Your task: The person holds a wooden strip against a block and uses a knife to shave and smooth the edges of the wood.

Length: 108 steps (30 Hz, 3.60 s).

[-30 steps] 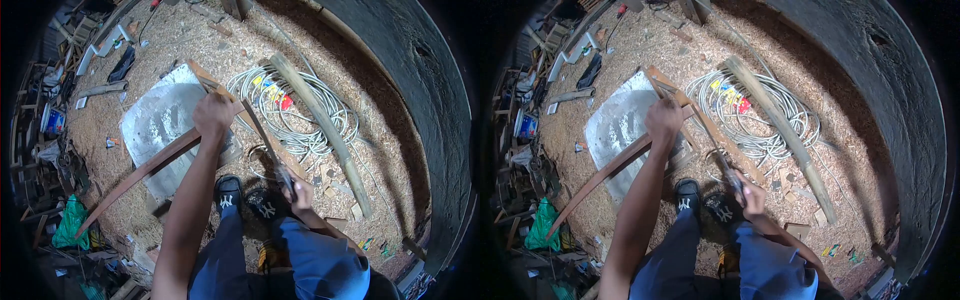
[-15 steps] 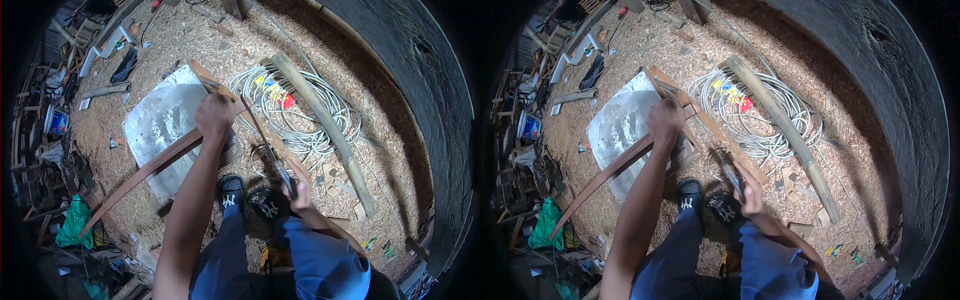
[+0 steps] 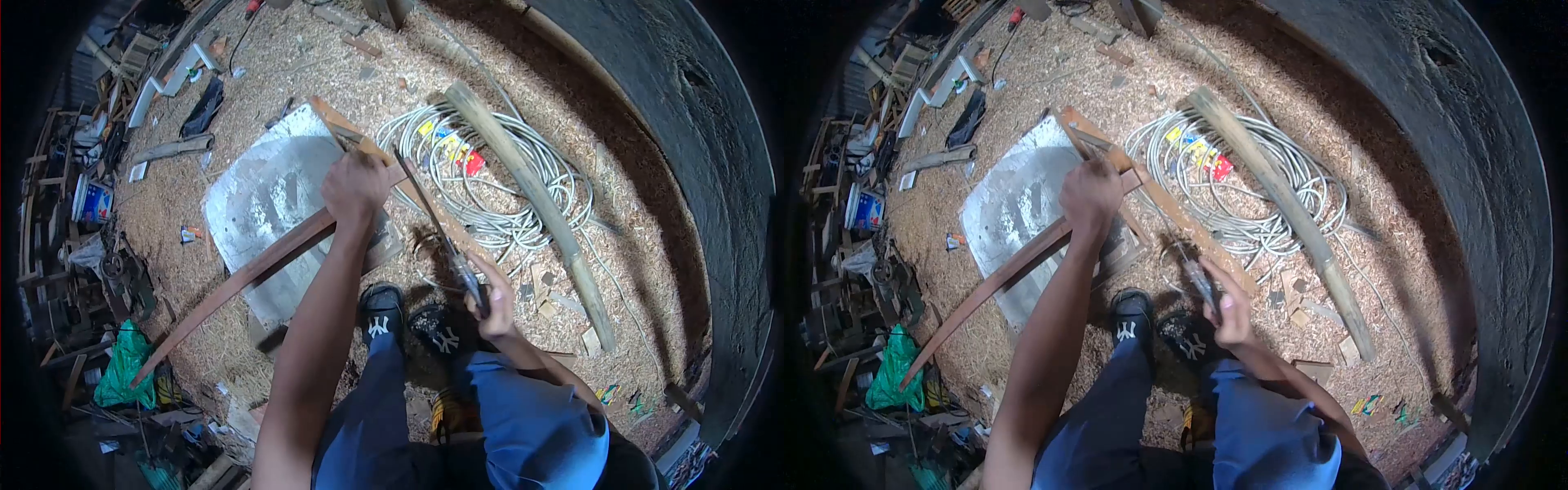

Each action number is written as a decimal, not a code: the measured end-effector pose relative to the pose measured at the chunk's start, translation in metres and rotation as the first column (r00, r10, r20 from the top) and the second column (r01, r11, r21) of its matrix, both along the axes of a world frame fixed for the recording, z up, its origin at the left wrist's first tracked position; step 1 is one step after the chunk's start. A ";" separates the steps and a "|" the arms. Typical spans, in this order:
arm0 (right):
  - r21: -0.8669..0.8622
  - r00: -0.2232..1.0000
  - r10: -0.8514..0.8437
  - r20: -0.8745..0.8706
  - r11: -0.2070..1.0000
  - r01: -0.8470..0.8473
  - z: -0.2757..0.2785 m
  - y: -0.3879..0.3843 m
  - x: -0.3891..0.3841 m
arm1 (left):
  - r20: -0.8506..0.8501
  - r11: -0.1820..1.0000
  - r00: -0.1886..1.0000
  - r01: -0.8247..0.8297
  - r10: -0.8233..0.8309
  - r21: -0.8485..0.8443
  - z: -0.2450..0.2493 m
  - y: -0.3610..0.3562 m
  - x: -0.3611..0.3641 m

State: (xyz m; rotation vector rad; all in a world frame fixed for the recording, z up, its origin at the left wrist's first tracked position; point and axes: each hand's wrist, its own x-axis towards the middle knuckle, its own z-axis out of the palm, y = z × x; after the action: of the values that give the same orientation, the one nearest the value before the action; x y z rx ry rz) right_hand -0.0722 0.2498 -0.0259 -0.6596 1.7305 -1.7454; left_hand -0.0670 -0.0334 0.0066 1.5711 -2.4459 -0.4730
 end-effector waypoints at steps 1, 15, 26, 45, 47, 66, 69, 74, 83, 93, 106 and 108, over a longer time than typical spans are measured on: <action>0.030 1.000 0.001 0.030 1.000 -0.002 0.004 0.003 0.000 | 0.019 1.000 0.999 0.029 -0.029 -0.006 0.000 0.001 0.001; -0.013 0.969 0.001 0.246 1.000 0.002 0.035 -0.077 -0.023 | 0.087 0.998 0.994 0.063 -0.065 0.026 0.008 0.010 0.003; 0.082 0.997 -0.070 0.044 0.994 0.066 0.029 -0.099 -0.037 | -0.164 0.803 0.859 0.365 -0.486 -0.470 -0.014 0.005 0.013; -0.029 0.973 -0.021 0.230 0.999 0.029 0.017 0.002 -0.015 | -0.001 0.994 0.995 0.096 -0.096 -0.044 0.002 0.001 -0.006; -0.036 0.973 -0.015 0.228 0.999 0.024 0.014 0.000 -0.018 | -0.025 0.995 0.995 0.101 -0.101 -0.010 0.001 0.001 -0.006; 0.026 0.963 0.069 0.259 0.997 -0.078 0.014 0.008 -0.014 | 0.053 0.997 0.997 0.061 -0.058 -0.055 0.002 0.001 -0.013; 0.016 0.989 0.079 0.126 0.997 -0.082 0.011 0.003 -0.013 | 0.069 0.998 0.996 0.061 -0.058 -0.034 0.005 0.004 -0.012; 0.047 0.983 0.020 0.181 0.998 -0.029 0.010 -0.039 -0.030 | 0.050 0.998 0.996 0.070 -0.070 0.006 0.005 -0.001 -0.014; 0.035 0.989 0.045 0.141 0.998 -0.050 0.008 0.008 -0.014 | -0.002 0.977 0.991 0.134 -0.136 -0.164 -0.006 0.000 -0.006; 0.000 0.998 0.031 0.047 1.000 -0.031 -0.006 -0.010 -0.015 | -0.022 0.990 0.992 0.120 -0.122 -0.074 -0.002 -0.003 -0.006; -0.006 0.994 0.003 0.114 1.000 -0.002 -0.005 -0.036 -0.023 | -0.035 0.985 0.992 0.116 -0.121 -0.131 -0.004 -0.003 -0.007; -0.010 0.999 0.043 -0.016 0.999 -0.043 -0.015 0.004 -0.005 | 0.014 0.996 0.998 0.058 -0.057 -0.073 -0.002 -0.004 -0.011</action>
State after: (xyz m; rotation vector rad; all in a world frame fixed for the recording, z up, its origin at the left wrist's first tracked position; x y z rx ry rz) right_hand -0.0770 0.2537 -0.0413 -0.7115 1.7068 -1.7252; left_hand -0.0781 -0.0376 0.0045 1.4827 -2.4931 -0.3787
